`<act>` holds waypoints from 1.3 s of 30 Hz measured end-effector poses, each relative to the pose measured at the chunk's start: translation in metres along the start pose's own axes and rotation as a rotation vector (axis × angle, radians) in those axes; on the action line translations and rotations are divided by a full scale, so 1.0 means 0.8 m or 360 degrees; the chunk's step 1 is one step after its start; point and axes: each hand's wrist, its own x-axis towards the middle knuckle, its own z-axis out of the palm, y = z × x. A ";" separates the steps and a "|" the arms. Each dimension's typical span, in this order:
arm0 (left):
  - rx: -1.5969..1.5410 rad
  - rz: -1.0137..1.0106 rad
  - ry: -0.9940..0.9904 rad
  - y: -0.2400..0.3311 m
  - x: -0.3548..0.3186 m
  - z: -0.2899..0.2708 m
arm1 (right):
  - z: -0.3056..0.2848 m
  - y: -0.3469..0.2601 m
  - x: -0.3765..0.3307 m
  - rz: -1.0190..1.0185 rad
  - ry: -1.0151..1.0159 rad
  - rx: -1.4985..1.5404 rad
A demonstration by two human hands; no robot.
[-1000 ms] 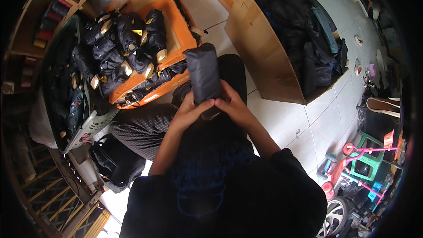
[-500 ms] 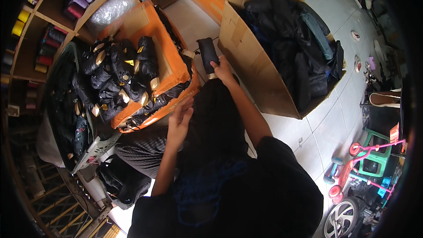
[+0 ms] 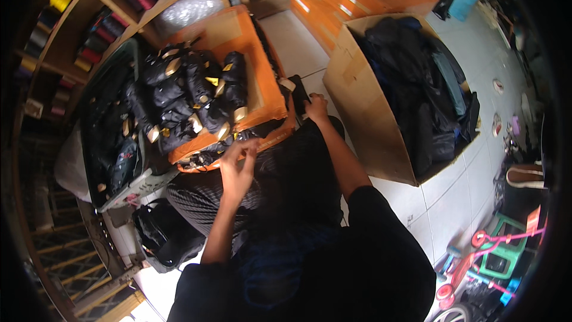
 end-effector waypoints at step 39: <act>-0.1205 -0.0052 -0.0162 0.089 0.073 0.001 | -0.248 -0.203 -0.190 -0.1062 0.0198 0.0752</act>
